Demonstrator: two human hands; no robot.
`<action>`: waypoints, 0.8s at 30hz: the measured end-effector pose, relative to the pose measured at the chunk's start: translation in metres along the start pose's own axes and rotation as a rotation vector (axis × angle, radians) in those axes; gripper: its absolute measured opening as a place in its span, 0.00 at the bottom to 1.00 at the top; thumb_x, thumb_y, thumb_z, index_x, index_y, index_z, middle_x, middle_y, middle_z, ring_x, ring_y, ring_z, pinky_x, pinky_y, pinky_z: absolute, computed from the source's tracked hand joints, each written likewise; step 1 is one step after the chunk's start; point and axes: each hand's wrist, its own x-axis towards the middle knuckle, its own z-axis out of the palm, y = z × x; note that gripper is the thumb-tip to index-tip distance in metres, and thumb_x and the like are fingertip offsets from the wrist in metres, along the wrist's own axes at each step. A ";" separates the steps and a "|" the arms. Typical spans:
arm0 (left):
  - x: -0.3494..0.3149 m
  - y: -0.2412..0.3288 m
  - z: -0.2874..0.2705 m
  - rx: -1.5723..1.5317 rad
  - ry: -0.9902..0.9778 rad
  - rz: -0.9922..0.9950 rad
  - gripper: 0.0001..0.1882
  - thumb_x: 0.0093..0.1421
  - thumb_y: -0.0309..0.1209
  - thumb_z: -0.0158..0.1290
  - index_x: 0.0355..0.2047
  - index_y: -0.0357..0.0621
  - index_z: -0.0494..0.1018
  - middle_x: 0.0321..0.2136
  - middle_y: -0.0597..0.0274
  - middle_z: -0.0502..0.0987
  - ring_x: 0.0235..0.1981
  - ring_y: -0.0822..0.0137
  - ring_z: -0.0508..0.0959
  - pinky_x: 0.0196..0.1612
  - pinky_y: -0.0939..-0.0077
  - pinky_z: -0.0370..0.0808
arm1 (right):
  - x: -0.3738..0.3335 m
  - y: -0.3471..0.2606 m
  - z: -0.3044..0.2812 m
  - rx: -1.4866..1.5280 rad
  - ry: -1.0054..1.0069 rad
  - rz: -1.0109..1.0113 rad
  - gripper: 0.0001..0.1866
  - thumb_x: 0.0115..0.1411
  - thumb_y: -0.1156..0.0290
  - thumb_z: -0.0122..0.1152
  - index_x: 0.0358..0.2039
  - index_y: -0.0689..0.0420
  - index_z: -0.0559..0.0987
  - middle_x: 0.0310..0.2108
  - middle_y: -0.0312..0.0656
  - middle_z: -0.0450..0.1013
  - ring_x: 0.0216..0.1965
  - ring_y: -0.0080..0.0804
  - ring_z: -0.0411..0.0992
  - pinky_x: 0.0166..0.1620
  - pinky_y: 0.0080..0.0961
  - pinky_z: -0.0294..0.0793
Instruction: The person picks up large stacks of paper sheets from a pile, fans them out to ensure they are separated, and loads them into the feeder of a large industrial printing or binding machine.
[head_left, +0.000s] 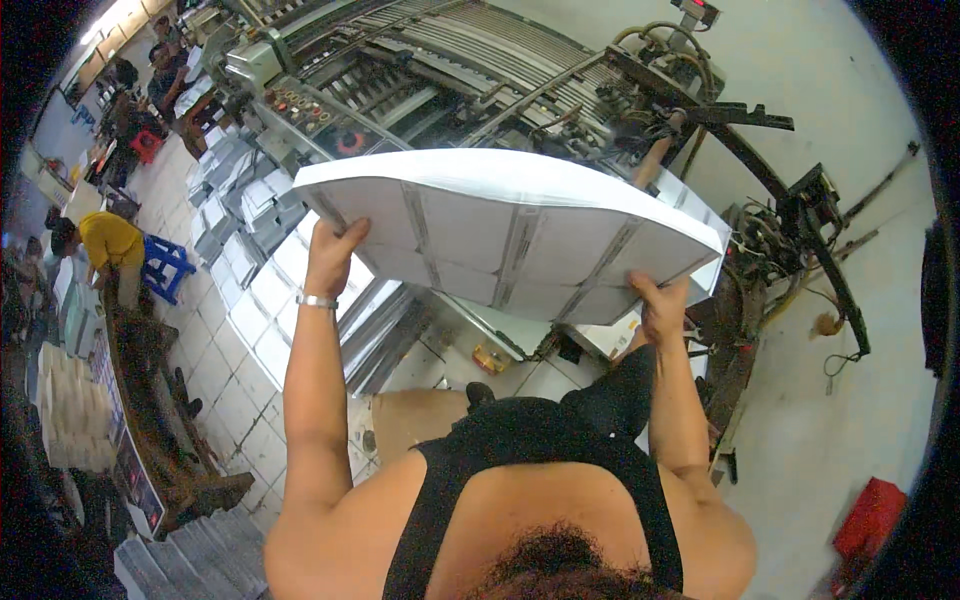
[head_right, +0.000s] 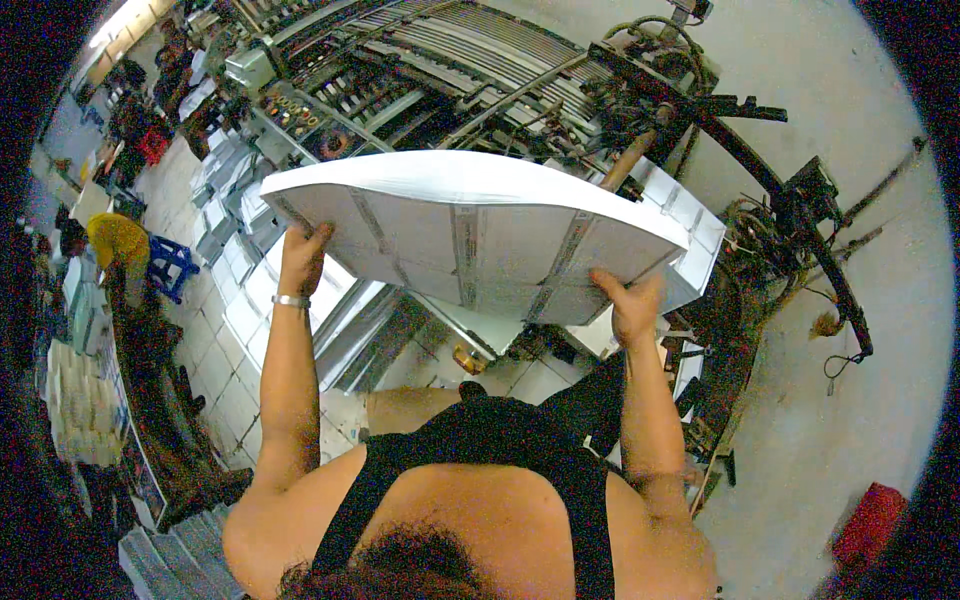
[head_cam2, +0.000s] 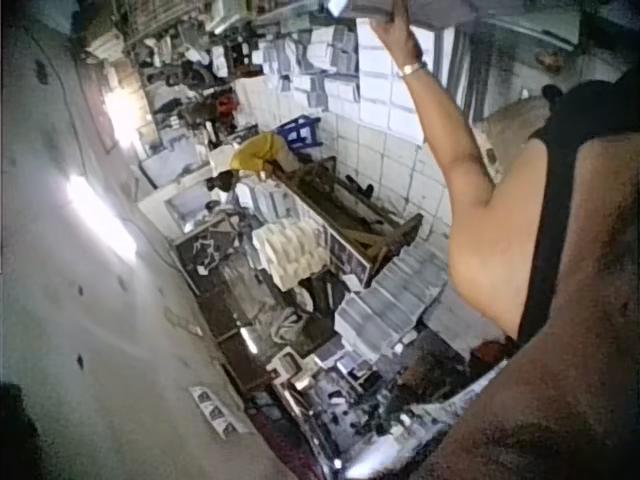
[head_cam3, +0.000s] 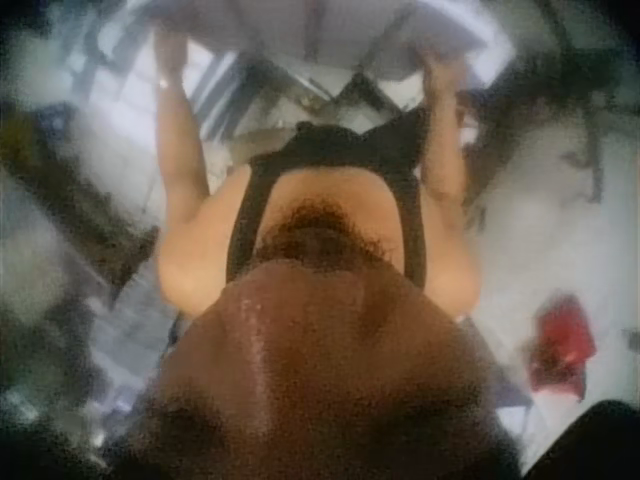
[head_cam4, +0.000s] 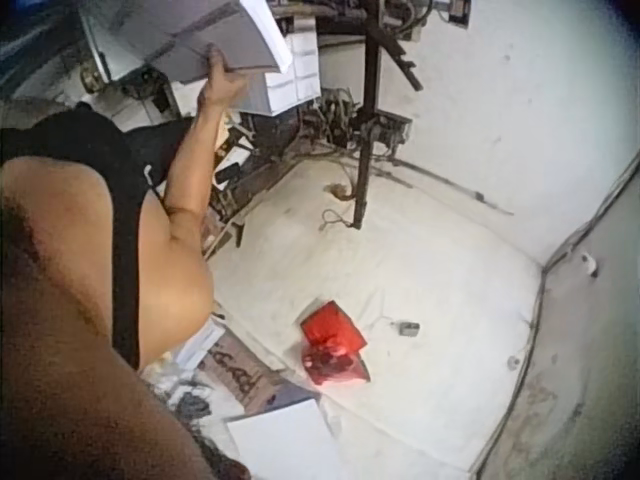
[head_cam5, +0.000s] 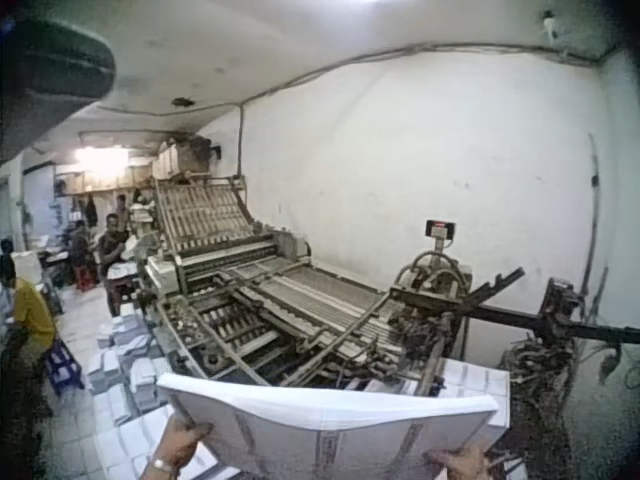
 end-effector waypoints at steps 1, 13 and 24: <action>0.000 0.002 -0.003 0.070 -0.029 -0.034 0.20 0.54 0.34 0.57 0.44 0.33 0.70 0.41 0.59 0.75 0.42 0.68 0.73 0.47 0.72 0.67 | 0.001 0.002 -0.001 -0.020 0.014 0.024 0.30 0.43 0.75 0.69 0.48 0.61 0.67 0.41 0.42 0.72 0.41 0.35 0.71 0.46 0.29 0.69; 0.000 0.002 -0.003 0.011 0.020 -0.040 0.24 0.52 0.32 0.59 0.47 0.34 0.67 0.44 0.58 0.72 0.45 0.67 0.71 0.49 0.71 0.66 | 0.007 -0.007 0.010 -0.052 0.057 0.004 0.25 0.41 0.78 0.70 0.42 0.63 0.71 0.36 0.43 0.74 0.35 0.34 0.73 0.40 0.29 0.74; 0.017 -0.023 -0.005 -0.076 0.047 -0.090 0.33 0.49 0.22 0.55 0.56 0.39 0.57 0.52 0.58 0.66 0.51 0.60 0.68 0.56 0.65 0.62 | 0.019 0.005 0.003 0.039 -0.013 -0.018 0.24 0.40 0.76 0.70 0.40 0.62 0.73 0.35 0.42 0.75 0.35 0.33 0.74 0.40 0.29 0.73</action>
